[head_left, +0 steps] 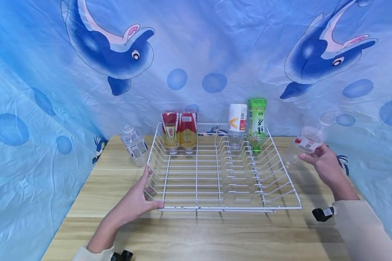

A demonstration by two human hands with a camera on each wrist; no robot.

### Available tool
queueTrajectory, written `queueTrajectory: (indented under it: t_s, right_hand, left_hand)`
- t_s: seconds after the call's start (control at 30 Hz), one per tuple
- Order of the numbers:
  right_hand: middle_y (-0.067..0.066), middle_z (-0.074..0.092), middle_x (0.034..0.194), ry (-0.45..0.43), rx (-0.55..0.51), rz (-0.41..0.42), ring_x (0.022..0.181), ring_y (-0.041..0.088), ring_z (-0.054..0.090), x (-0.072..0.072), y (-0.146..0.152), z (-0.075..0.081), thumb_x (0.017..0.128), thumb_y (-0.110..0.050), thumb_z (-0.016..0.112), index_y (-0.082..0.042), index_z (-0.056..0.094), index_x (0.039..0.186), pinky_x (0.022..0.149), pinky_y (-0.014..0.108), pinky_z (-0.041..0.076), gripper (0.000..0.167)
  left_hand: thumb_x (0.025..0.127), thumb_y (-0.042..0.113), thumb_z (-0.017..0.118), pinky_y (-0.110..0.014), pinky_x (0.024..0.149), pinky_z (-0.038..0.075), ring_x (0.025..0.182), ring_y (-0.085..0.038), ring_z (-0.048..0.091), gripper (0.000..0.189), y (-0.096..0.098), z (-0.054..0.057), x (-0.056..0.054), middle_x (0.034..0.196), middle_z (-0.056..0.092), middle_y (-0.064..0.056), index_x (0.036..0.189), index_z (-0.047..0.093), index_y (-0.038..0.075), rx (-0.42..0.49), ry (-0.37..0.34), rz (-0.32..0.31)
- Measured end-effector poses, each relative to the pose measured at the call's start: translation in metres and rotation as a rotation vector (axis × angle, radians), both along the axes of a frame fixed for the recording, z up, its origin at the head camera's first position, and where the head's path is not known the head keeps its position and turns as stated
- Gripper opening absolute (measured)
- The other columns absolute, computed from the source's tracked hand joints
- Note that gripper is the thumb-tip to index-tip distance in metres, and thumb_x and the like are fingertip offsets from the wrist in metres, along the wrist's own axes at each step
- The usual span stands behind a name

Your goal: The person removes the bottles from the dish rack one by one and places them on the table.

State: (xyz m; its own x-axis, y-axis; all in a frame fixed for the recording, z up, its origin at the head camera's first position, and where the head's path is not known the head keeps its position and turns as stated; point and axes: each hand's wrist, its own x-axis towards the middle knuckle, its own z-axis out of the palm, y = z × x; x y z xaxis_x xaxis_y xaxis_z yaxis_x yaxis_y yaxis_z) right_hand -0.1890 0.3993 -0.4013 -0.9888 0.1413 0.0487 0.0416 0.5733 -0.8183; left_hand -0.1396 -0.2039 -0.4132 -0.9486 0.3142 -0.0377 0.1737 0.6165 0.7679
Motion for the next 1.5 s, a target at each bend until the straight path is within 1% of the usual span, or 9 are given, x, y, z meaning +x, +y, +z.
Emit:
queueTrajectory:
  t_s: [0.17,0.3,0.37,0.5,0.73,0.93,1.37,1.43,1.5]
  right_hand:
    - [0.03,0.041,0.15,0.023,0.023,0.006,0.135,0.047,0.042,0.0,0.001,-0.006,0.097,-0.029,0.07,-0.005,0.028,0.157,0.081,0.004,0.044,0.077]
    - [0.029,0.04,0.151,0.051,0.024,0.014,0.137,0.045,0.042,0.0,0.002,-0.011,0.096,-0.026,0.072,-0.009,0.027,0.158,0.084,0.004,0.044,0.078]
    - [0.029,0.039,0.152,0.059,0.024,0.016,0.137,0.046,0.041,0.0,0.002,-0.013,0.095,-0.024,0.072,-0.011,0.027,0.159,0.085,0.004,0.043,0.079]
    - [0.03,0.039,0.152,0.058,0.016,0.022,0.136,0.049,0.041,-0.001,0.002,-0.015,0.095,-0.022,0.073,-0.011,0.027,0.159,0.085,0.005,0.044,0.08]
    - [0.031,0.035,0.154,0.021,-0.011,0.028,0.137,0.052,0.037,-0.002,0.002,-0.02,0.095,-0.02,0.073,-0.005,0.025,0.158,0.087,0.008,0.045,0.081]
    - [0.031,0.032,0.156,-0.015,-0.016,0.037,0.138,0.052,0.035,-0.001,0.003,-0.026,0.097,-0.025,0.07,-0.007,0.02,0.16,0.089,0.009,0.046,0.082]
    - [0.032,0.032,0.155,-0.022,-0.02,0.038,0.138,0.053,0.035,-0.001,0.003,-0.033,0.096,-0.023,0.071,-0.002,0.019,0.159,0.087,0.005,0.043,0.084]
    - [0.032,0.033,0.155,-0.024,-0.017,0.039,0.137,0.053,0.036,0.0,0.003,-0.034,0.096,-0.023,0.071,-0.003,0.019,0.159,0.088,0.007,0.044,0.084]
    - [0.032,0.032,0.155,-0.028,-0.02,0.042,0.138,0.053,0.035,0.0,0.003,-0.035,0.097,-0.022,0.07,-0.003,0.018,0.159,0.1,0.019,0.046,0.083]
  left_hand:
    - [0.076,0.047,0.086,-0.067,0.111,0.028,0.135,-0.051,0.041,0.134,0.0,0.0,0.0,0.164,0.015,-0.027,0.16,-0.009,0.004,-0.002,-0.007,0.005]
    - [0.076,0.046,0.087,-0.066,0.11,0.031,0.132,-0.05,0.046,0.134,0.001,0.0,0.0,0.164,0.016,-0.027,0.16,-0.008,0.004,0.003,-0.013,0.005]
    - [0.076,0.045,0.087,-0.066,0.11,0.031,0.132,-0.05,0.045,0.134,0.0,-0.001,0.0,0.164,0.016,-0.027,0.16,-0.008,0.004,0.003,-0.013,0.005]
    - [0.076,0.046,0.087,-0.066,0.111,0.027,0.138,-0.052,0.035,0.134,0.0,0.0,0.0,0.163,0.016,-0.028,0.16,-0.008,0.003,-0.002,-0.008,0.004]
    - [0.076,0.047,0.087,-0.066,0.112,0.026,0.141,-0.052,0.031,0.134,0.0,0.0,0.0,0.163,0.016,-0.027,0.16,-0.008,0.004,-0.009,-0.013,0.01]
    - [0.076,0.047,0.086,-0.067,0.111,0.026,0.142,-0.052,0.029,0.134,0.0,-0.001,0.0,0.164,0.015,-0.027,0.16,-0.009,0.006,-0.012,-0.023,0.016]
    - [0.077,0.046,0.086,-0.067,0.109,0.031,0.14,-0.052,0.033,0.133,0.001,-0.001,-0.001,0.163,0.016,-0.027,0.16,-0.009,0.005,-0.012,-0.011,0.006]
    - [0.077,0.046,0.086,-0.066,0.108,0.033,0.138,-0.052,0.036,0.133,0.001,-0.001,-0.001,0.163,0.016,-0.027,0.161,-0.009,0.006,-0.01,-0.014,0.007]
    - [0.078,0.046,0.086,-0.066,0.108,0.034,0.137,-0.052,0.038,0.133,0.001,-0.001,-0.001,0.164,0.015,-0.027,0.161,-0.01,0.007,-0.01,-0.018,0.008]
